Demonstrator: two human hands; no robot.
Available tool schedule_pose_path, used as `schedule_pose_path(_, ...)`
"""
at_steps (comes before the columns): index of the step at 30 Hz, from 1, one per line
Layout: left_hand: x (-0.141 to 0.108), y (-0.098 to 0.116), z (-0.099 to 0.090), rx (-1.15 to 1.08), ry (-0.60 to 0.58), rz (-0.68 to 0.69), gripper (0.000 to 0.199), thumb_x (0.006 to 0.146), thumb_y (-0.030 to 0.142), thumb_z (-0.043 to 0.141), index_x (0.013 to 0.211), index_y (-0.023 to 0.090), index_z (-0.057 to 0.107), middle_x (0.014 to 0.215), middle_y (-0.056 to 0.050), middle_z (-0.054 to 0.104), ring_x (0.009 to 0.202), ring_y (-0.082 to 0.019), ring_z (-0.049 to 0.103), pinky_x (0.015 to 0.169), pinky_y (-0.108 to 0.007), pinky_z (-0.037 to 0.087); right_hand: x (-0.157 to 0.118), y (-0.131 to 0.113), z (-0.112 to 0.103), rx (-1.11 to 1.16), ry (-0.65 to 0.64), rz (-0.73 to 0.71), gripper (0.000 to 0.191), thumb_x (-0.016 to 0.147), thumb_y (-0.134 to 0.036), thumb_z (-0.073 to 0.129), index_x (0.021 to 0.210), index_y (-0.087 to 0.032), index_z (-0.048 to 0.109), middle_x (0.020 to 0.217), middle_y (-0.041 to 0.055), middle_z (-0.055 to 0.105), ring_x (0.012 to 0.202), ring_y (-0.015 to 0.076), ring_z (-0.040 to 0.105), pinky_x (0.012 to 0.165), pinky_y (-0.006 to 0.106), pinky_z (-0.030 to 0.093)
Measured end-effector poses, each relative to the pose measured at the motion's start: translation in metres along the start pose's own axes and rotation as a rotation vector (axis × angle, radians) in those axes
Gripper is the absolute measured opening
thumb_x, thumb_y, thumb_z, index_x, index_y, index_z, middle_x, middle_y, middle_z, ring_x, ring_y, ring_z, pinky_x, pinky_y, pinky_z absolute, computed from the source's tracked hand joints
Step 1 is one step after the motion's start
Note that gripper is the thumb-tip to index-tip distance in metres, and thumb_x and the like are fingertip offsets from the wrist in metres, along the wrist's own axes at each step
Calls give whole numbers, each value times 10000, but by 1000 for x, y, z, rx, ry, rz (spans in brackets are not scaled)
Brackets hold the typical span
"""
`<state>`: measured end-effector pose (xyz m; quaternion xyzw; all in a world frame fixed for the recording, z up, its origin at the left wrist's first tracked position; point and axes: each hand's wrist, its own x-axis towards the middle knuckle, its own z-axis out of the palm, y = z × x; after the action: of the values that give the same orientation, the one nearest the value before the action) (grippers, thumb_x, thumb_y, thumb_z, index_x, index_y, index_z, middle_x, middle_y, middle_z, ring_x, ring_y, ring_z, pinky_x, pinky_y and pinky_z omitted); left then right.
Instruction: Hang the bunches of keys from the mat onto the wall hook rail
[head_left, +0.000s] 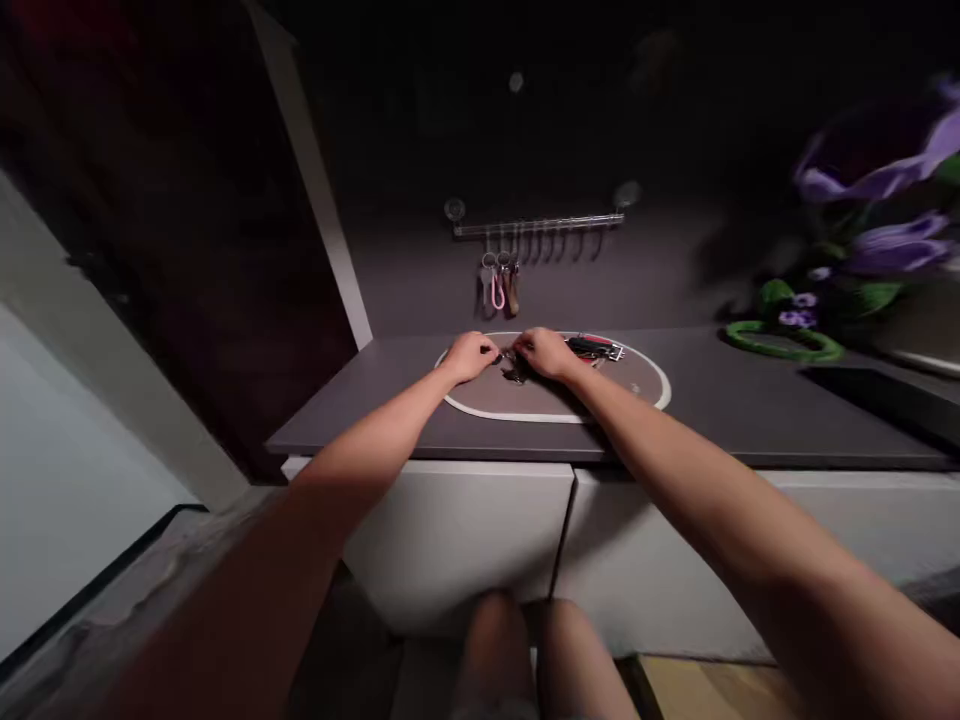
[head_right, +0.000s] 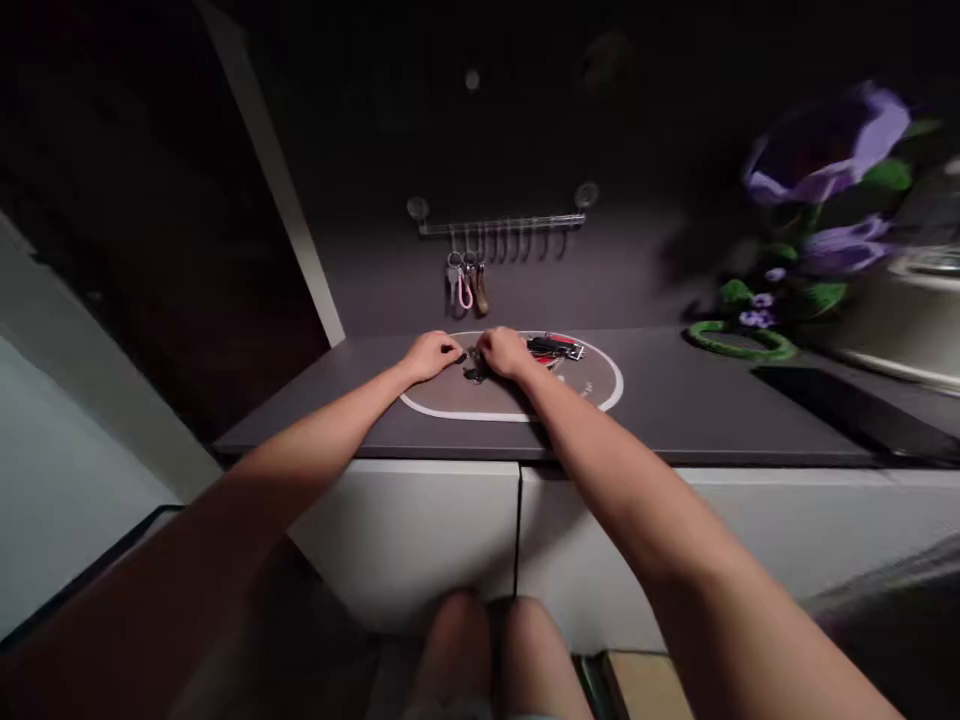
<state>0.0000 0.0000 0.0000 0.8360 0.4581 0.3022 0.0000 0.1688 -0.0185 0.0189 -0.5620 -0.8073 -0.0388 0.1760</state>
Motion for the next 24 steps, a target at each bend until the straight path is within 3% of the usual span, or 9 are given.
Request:
schedule_pose_path(7, -2, 2, -4, -242, 32, -8, 192, 776, 220, 508, 790, 120, 670, 800, -50, 676, 732, -134, 571, 704, -242, 412, 0, 0, 0, 57, 39, -23, 275, 815, -215, 464, 995, -158, 665, 1015, 105, 658, 930, 180, 591, 798, 222, 393)
schedule_pose_path(17, -1, 10, -2, -1052, 72, -292, 134, 724, 213, 615, 780, 94, 589, 682, -14, 620, 638, -73, 556, 711, -248, 457, 1, -1, 3, 413, 199, -38, 242, 774, -234, 521, 957, -162, 663, 968, 54, 666, 878, 152, 591, 804, 241, 412)
schedule_pose_path(24, -1, 10, -4, -1205, 101, -336, 188, 705, 252, 652, 790, 103, 576, 717, -11, 618, 645, -68, 565, 734, -270, 475, 3, -1, 4, 643, 218, -55, 235, 760, -255, 538, 938, -153, 654, 895, 42, 676, 811, 143, 591, 796, 276, 430)
